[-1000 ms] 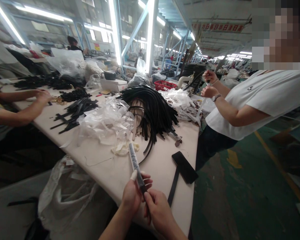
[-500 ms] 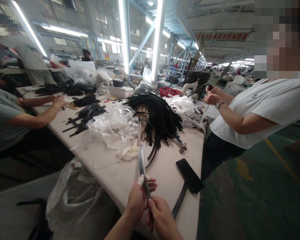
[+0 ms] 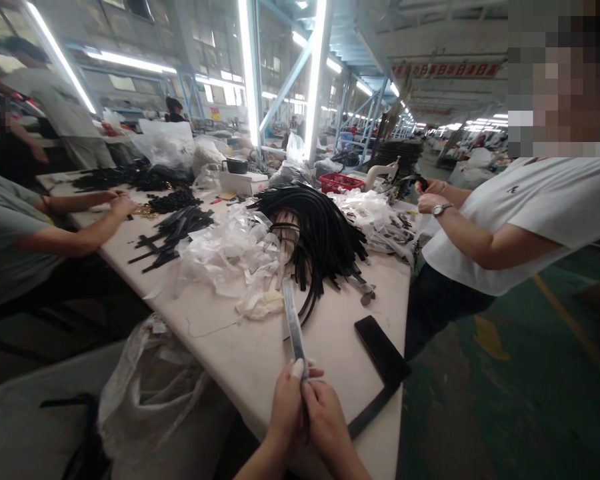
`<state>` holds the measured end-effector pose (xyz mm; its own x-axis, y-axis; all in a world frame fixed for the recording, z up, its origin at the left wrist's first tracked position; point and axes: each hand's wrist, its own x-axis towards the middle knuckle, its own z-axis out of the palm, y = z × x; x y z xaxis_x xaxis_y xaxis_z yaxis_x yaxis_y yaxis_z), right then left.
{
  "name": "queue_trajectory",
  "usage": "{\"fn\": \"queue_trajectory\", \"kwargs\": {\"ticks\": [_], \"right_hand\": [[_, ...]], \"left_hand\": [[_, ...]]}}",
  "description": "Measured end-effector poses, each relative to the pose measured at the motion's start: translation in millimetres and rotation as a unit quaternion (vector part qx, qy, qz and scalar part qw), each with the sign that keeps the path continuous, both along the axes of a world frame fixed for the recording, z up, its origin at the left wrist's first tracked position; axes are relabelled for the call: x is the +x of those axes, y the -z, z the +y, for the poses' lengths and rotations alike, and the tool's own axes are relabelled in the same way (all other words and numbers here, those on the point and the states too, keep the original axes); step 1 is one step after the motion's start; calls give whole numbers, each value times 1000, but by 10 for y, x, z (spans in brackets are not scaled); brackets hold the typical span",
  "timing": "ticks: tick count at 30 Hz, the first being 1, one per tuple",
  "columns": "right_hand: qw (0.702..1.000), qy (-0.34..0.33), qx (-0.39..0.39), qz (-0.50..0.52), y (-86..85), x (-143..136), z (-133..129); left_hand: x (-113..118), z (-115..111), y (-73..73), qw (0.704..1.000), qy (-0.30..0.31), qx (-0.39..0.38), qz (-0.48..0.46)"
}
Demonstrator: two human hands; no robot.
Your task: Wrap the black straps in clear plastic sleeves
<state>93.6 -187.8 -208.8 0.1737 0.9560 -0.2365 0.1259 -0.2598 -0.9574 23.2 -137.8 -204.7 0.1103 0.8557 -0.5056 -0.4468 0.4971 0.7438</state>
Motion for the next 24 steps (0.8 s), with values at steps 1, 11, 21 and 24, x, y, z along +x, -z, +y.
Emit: {"fn": "queue_trajectory", "kwargs": {"ticks": [1, 11, 21, 24], "right_hand": [[1000, 6, 18, -14, -11, 12, 17], [990, -57, -59, 116, 37, 48, -138], [995, -65, -71, 21, -158, 86, -146], [996, -48, -69, 20, -156, 98, -111]], "left_hand": [[12, -80, 50, 1000, -5, 2, 2], [-150, 551, -212, 995, 77, -45, -47], [-39, 224, -180, 999, -28, -1, -21], [-46, 131, -214, 998, -53, 7, -28]]}}
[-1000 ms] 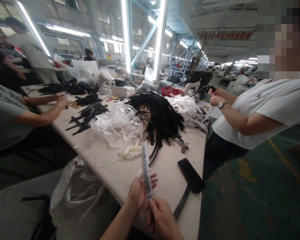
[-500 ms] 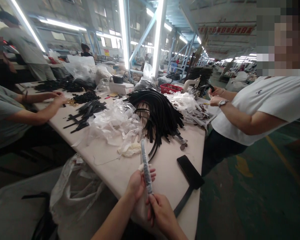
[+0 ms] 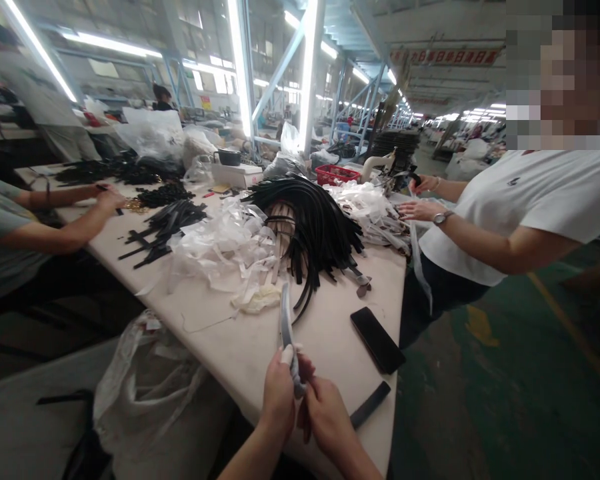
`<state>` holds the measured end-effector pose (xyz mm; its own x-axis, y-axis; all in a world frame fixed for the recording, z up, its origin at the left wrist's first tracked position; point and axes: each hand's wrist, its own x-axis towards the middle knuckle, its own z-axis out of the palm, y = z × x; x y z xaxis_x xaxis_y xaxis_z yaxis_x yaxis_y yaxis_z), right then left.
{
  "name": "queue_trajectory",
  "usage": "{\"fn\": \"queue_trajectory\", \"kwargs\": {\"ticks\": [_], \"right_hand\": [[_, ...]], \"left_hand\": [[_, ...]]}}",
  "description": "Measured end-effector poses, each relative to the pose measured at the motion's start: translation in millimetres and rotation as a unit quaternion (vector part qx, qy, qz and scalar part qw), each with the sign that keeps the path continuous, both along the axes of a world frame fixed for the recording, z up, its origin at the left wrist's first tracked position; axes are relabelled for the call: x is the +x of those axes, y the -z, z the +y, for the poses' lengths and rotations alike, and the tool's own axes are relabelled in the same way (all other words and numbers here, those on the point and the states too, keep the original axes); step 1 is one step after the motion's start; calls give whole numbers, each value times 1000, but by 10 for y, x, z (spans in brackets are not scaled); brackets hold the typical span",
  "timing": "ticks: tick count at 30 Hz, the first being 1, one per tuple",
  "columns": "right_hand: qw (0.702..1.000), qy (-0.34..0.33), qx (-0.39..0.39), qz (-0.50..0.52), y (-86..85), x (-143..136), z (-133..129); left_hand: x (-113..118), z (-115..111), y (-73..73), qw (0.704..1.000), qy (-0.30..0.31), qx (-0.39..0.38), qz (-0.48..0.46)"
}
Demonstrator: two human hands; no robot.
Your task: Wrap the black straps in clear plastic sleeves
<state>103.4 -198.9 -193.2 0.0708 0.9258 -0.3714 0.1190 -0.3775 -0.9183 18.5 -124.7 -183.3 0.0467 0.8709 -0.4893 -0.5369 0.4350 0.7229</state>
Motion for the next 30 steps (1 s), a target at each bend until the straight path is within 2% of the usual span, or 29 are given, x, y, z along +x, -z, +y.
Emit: {"fn": "queue_trajectory", "kwargs": {"ticks": [2, 5, 7, 10, 12, 16, 20, 24, 30], "right_hand": [[1000, -15, -17, 18, -17, 4, -53], [998, -24, -39, 44, -55, -24, -168], [998, -8, -39, 51, -80, -48, -196], [999, 17, -23, 46, -101, -50, -161], [998, 24, -24, 51, -101, -36, -143], [993, -8, -46, 111, -84, -46, -197], [994, -5, -37, 101, -93, -88, -174], [998, -12, -12, 53, -112, -96, -84], [999, 14, -11, 31, -153, -26, -217]], "left_hand": [[-58, 69, -64, 1000, -10, 9, -13], [-95, 160, -133, 997, 65, 15, -28], [-40, 92, -118, 995, 96, 12, -22], [70, -134, -49, 996, 83, -12, -6], [89, -227, -27, 997, 74, 3, 9], [26, -123, -47, 997, 48, 44, 42], [47, -46, 16, 995, 94, 3, 36], [101, -199, 59, 995, 87, -31, 29], [106, -522, -105, 991, 134, -7, 10]]}}
